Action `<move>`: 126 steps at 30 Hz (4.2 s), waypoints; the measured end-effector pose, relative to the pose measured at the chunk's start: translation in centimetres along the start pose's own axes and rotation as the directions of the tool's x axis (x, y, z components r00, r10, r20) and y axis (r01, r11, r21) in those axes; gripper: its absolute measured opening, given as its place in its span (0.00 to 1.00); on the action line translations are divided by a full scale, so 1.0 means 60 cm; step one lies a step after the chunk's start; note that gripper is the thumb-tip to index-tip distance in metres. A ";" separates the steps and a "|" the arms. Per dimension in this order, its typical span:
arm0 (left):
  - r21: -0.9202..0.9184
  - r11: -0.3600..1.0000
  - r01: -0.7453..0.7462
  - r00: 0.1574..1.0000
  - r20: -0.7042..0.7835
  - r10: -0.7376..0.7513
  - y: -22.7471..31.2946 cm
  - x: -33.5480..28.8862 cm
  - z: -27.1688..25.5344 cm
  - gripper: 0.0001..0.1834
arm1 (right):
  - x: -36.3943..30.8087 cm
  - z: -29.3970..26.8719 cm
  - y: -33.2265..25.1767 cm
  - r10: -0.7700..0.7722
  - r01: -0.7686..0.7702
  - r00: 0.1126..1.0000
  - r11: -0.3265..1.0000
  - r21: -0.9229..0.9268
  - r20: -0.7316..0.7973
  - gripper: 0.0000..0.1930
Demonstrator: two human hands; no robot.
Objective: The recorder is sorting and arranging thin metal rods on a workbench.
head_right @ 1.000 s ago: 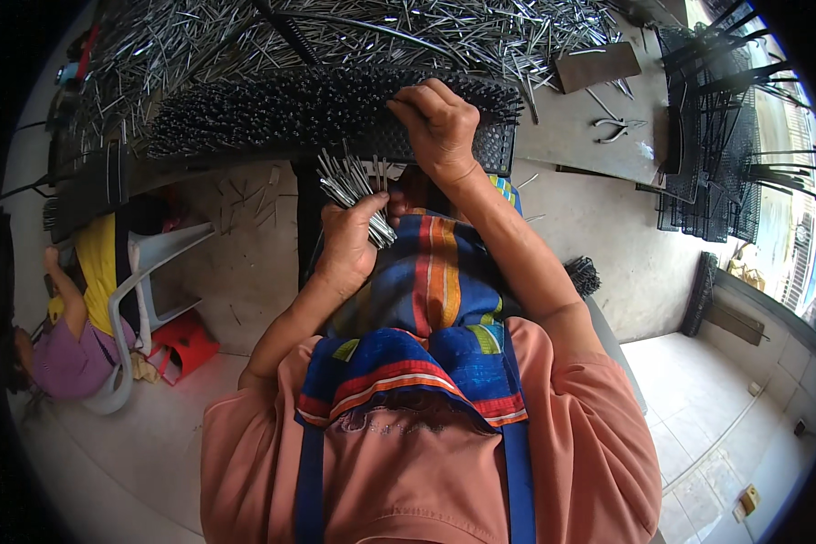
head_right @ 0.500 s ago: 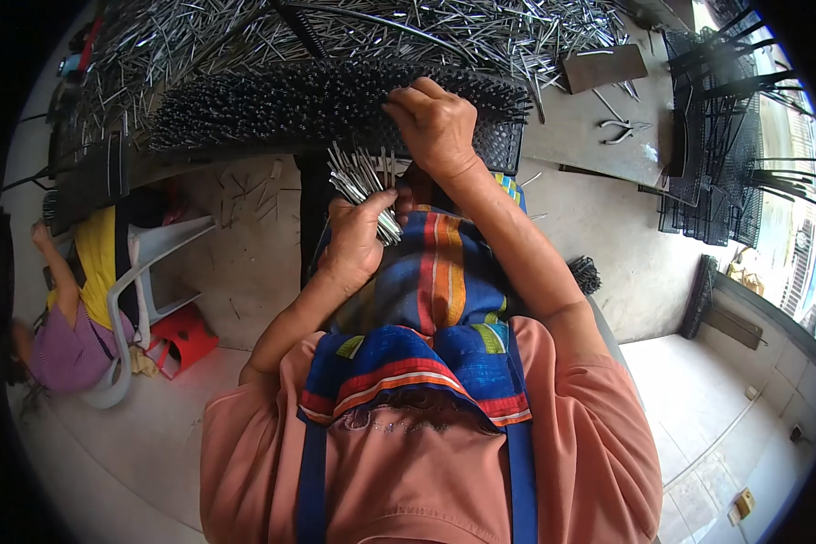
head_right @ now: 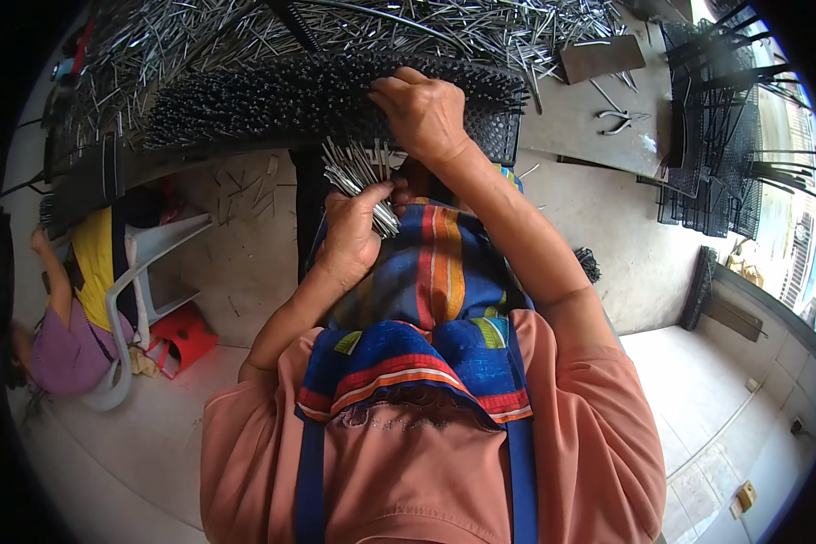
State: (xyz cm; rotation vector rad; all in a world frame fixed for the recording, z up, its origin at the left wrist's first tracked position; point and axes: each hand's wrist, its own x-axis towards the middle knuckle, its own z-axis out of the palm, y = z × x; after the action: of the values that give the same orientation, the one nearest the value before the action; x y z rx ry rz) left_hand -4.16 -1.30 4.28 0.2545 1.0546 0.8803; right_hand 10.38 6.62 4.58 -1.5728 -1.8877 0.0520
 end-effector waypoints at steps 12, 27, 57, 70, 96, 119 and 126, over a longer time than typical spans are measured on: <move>-0.027 1.000 0.001 1.000 0.028 0.000 0.001 0.002 -0.004 0.08 | -0.018 -0.003 0.012 -0.034 0.033 0.998 0.999 -0.027 -0.061 0.03; -0.008 1.000 0.013 0.997 0.079 -0.012 0.008 0.002 0.001 0.08 | -0.056 -0.028 0.002 0.106 -0.099 0.994 0.983 0.156 -0.034 0.07; 0.079 0.997 0.002 1.000 0.027 -0.004 -0.009 -0.001 -0.006 0.07 | -0.060 -0.035 0.011 0.387 -0.243 0.914 0.761 0.601 -0.120 0.05; 0.081 0.997 -0.007 0.999 0.049 0.003 -0.015 0.003 -0.010 0.09 | -0.055 -0.034 0.020 0.396 -0.248 0.911 0.746 0.618 -0.112 0.05; 0.007 1.000 -0.029 0.998 0.064 0.028 -0.021 -0.002 -0.014 0.09 | -0.049 -0.056 0.018 0.191 -0.181 0.982 0.931 0.318 0.001 0.04; 0.045 0.996 0.079 0.925 0.369 -0.090 -0.014 -0.017 -0.001 0.14 | -0.022 -0.073 0.012 0.335 -0.497 0.863 0.699 0.514 0.379 0.18; 0.109 0.961 0.256 0.795 0.542 -0.273 -0.035 -0.005 -0.008 0.16 | -0.079 -0.085 0.002 -0.215 -0.703 0.572 0.368 0.608 0.792 0.35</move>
State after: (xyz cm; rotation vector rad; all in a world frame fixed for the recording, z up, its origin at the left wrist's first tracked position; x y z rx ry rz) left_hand -3.56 -3.00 3.03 0.3526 0.5373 0.4845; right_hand 13.33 0.54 6.28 -0.9921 -1.4758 1.9589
